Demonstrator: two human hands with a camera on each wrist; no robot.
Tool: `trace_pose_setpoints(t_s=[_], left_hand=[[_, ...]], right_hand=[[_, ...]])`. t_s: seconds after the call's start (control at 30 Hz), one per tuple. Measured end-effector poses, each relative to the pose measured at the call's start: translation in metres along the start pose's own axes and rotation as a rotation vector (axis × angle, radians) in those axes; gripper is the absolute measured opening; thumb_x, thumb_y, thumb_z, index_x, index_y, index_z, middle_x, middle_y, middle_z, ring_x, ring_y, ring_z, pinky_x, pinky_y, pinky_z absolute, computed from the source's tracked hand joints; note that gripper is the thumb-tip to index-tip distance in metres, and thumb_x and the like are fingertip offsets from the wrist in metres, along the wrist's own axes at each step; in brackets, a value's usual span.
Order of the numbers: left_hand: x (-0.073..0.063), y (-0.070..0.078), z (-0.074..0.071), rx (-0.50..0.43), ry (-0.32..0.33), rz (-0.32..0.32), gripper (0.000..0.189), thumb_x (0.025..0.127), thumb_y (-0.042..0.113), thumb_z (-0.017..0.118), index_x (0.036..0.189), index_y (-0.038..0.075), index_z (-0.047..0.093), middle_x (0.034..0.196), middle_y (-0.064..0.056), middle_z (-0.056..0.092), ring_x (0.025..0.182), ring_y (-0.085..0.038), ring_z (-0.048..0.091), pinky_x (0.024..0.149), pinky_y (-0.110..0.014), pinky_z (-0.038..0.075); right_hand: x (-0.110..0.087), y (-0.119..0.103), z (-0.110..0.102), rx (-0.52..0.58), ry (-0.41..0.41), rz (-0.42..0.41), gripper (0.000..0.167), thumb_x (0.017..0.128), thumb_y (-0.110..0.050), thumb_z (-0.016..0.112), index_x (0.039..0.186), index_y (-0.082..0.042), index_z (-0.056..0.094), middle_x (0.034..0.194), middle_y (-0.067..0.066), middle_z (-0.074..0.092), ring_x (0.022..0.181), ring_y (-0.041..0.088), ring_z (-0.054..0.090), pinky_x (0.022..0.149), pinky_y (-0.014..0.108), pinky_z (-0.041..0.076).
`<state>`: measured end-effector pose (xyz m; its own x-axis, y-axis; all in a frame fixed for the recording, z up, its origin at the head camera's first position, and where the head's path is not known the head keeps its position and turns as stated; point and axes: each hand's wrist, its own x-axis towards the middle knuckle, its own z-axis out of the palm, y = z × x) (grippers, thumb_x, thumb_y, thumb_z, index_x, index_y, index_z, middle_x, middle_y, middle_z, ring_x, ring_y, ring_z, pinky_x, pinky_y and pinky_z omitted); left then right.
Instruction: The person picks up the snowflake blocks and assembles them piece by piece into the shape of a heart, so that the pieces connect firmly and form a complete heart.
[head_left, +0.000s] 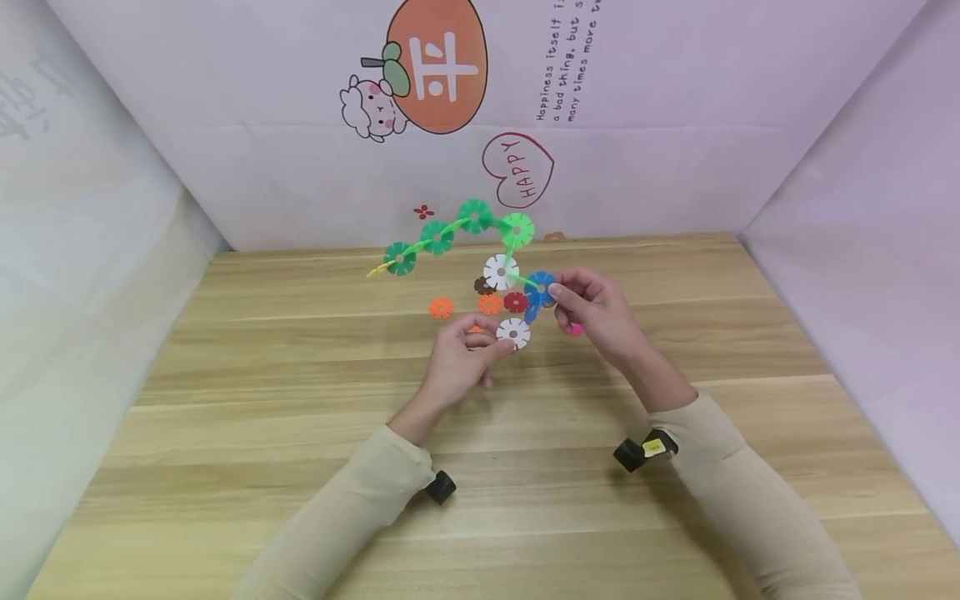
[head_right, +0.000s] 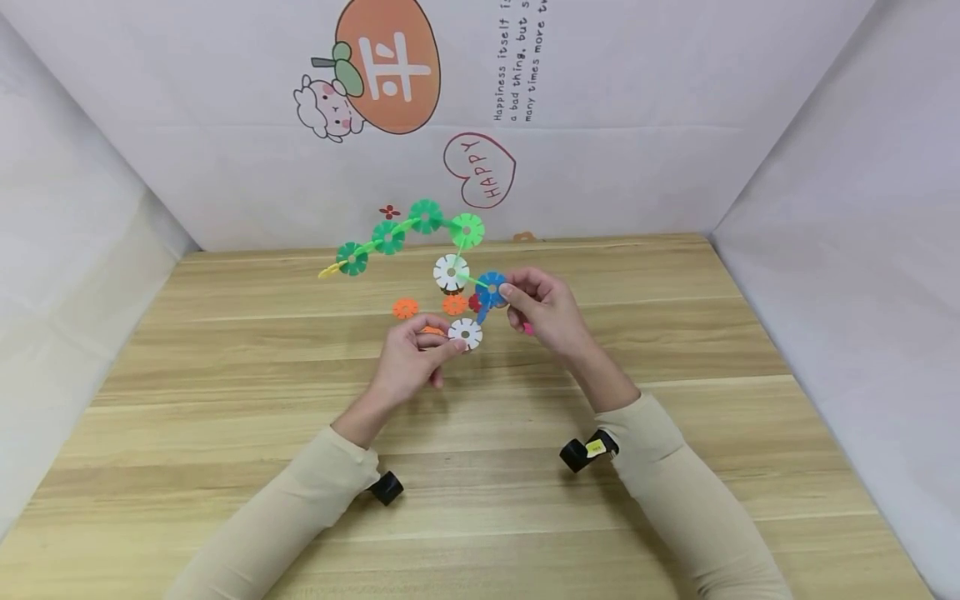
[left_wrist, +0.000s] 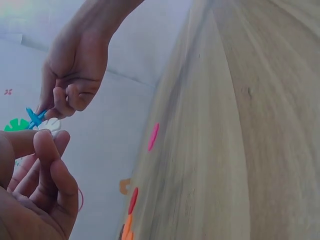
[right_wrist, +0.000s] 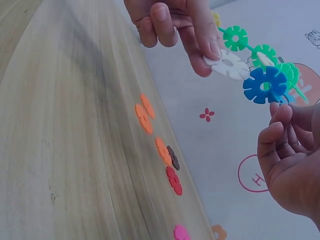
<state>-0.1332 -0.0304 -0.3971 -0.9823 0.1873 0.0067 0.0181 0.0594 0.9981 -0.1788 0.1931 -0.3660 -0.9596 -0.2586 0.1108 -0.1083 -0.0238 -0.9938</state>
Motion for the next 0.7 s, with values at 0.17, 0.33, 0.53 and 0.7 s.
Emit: trace_pose_setpoints(t_s=[0.17,0.33,0.53,0.7], left_hand=[[-0.0005,0.0004,0.0036,-0.016,-0.002,-0.006,0.021,0.089,0.009,0.078,0.102,0.006,0.061,0.089,-0.017,0.075,0.038,-0.017,0.051,0.042,-0.026,0.046],[-0.0017,0.0021,0.0069,-0.016,0.02,-0.012,0.02,0.088,0.008,0.078,0.098,0.007,0.061,0.081,-0.01,0.074,0.037,-0.018,0.05,0.041,-0.026,0.045],[-0.0031,0.0026,0.0094,-0.004,0.019,0.019,0.02,0.088,0.006,0.078,0.096,0.005,0.06,0.084,-0.016,0.074,0.037,-0.018,0.051,0.041,-0.026,0.046],[-0.003,0.0028,0.0098,-0.003,0.011,0.042,0.018,0.089,0.006,0.076,0.096,0.004,0.06,0.083,-0.014,0.074,0.038,-0.018,0.051,0.042,-0.027,0.046]], right_hand=[[-0.0014,-0.0014,0.0014,0.019,0.012,0.001,0.024,0.103,-0.014,0.059,0.115,0.006,0.059,0.09,0.017,0.06,0.062,0.012,0.053,0.055,0.019,0.048],[-0.0024,-0.0004,0.0016,0.043,0.016,-0.003,0.025,0.103,-0.013,0.059,0.116,0.008,0.058,0.089,0.017,0.061,0.061,0.012,0.053,0.054,0.018,0.047],[-0.0035,0.0011,0.0028,0.059,0.012,-0.025,0.021,0.102,-0.01,0.059,0.113,0.007,0.059,0.086,0.012,0.064,0.06,0.012,0.053,0.053,0.018,0.047],[-0.0037,0.0025,0.0049,0.032,-0.006,-0.039,0.018,0.102,-0.011,0.06,0.11,0.005,0.06,0.082,0.005,0.062,0.06,0.012,0.052,0.055,0.018,0.048]])
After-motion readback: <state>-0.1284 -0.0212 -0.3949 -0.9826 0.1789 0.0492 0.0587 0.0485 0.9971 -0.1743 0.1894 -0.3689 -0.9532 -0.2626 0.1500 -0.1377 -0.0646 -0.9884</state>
